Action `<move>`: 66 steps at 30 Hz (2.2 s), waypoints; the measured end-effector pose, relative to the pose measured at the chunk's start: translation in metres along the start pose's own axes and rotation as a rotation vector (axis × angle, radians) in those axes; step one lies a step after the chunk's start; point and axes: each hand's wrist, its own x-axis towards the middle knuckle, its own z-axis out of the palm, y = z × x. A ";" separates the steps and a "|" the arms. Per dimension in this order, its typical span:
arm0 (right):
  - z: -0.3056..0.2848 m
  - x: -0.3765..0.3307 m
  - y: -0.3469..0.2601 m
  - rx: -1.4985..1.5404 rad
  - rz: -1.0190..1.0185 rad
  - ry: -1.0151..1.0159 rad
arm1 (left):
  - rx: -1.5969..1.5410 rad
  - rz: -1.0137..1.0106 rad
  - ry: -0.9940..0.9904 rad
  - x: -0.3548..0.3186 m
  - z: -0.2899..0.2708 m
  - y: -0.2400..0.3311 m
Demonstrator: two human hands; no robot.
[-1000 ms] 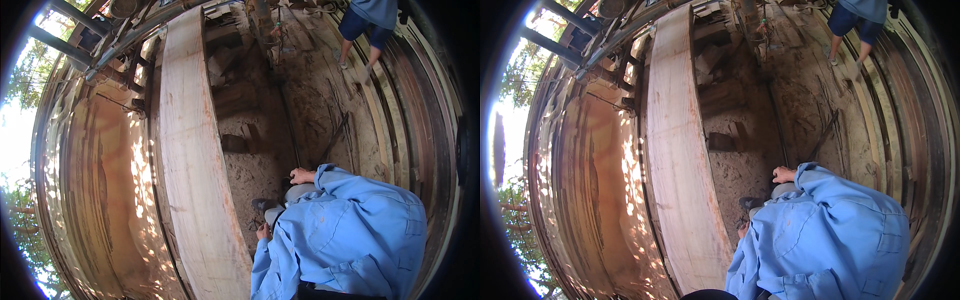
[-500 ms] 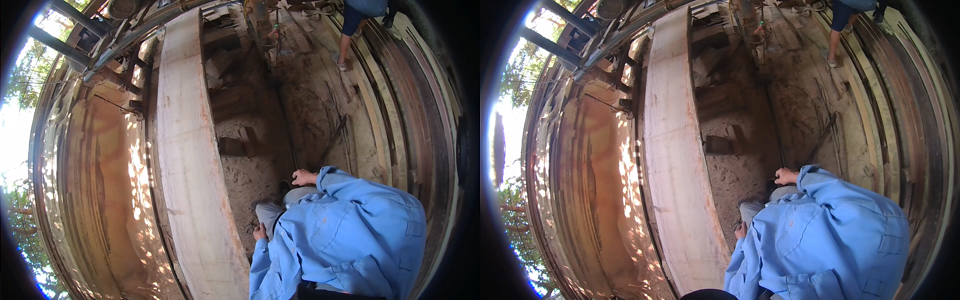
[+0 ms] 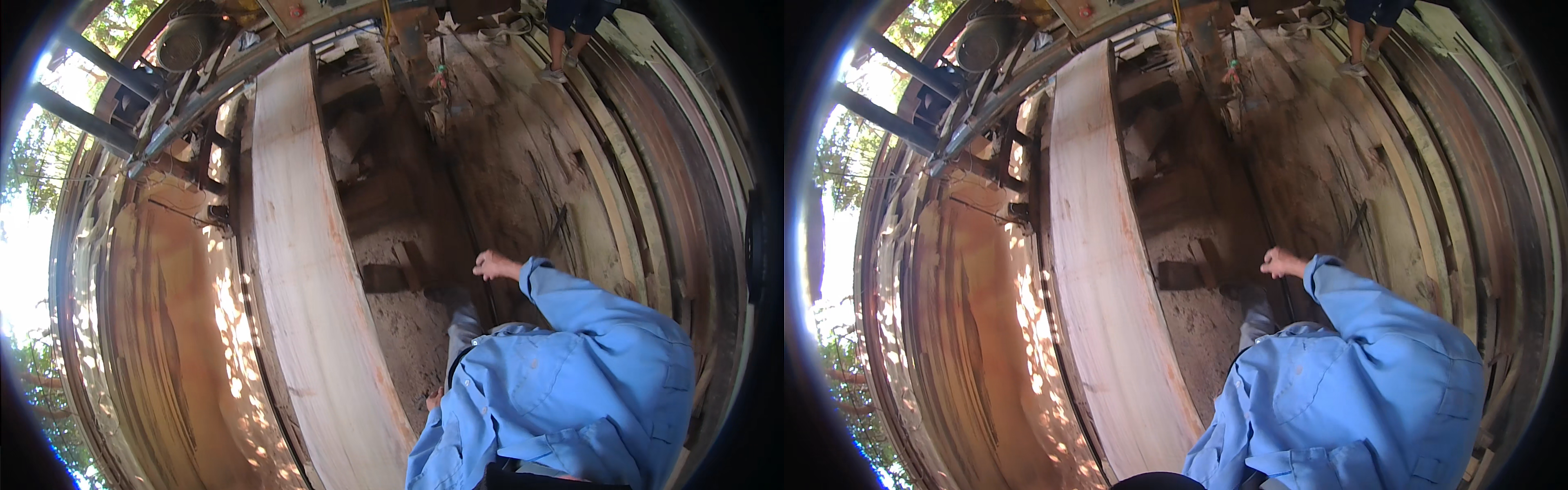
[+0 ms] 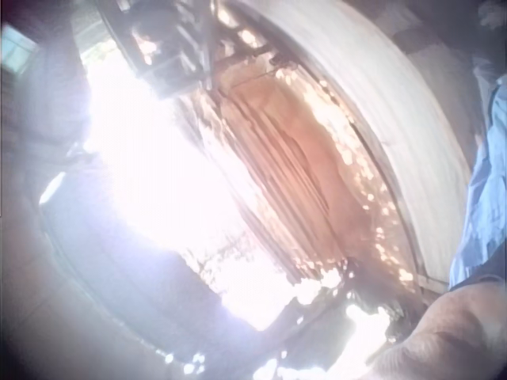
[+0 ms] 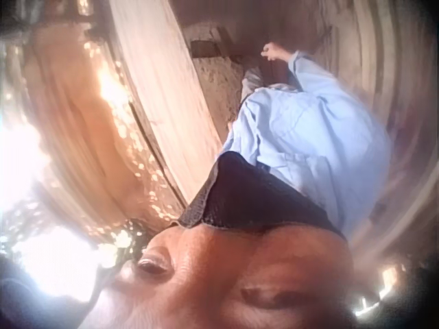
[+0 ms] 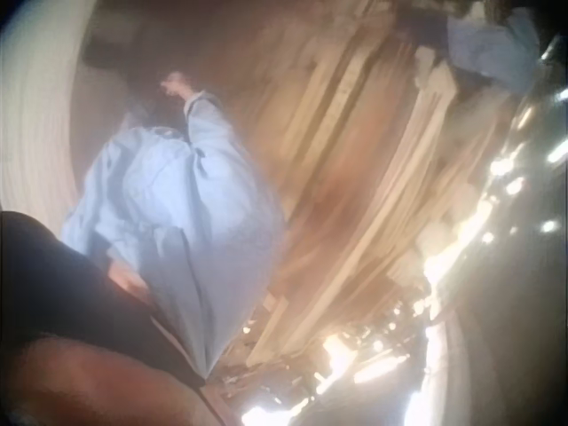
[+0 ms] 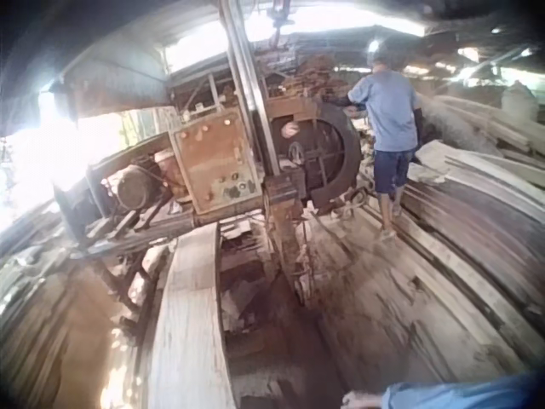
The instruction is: The person lifts and places large wooden planks onto a growing stack in a workshop. They repeatedly pick up planks from a pile, carry them to a designated area, and align them on top of other planks.
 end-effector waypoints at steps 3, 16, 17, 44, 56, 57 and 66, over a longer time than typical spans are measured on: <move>-0.080 0.065 -0.065 0.063 -0.075 0.139 | -0.037 0.045 -0.011 0.031 -0.005 0.031; -0.353 0.183 -0.386 0.004 -0.383 0.468 | -0.690 -0.074 -0.091 0.133 -0.028 0.180; -0.360 0.185 -0.404 -0.019 -0.391 0.479 | -0.723 -0.060 -0.057 0.137 -0.030 0.180; -0.507 0.412 -0.607 0.014 -0.517 0.865 | -0.684 -0.336 0.282 0.087 0.102 0.308; -0.526 0.434 -0.622 -0.024 -0.574 0.858 | -1.474 -0.529 0.322 0.120 0.074 0.316; -0.528 0.435 -0.625 0.006 -0.536 0.847 | -1.471 -0.511 0.323 0.122 0.077 0.315; -0.532 0.444 -0.634 0.083 -0.523 0.855 | -1.508 -0.636 0.285 0.122 0.137 0.337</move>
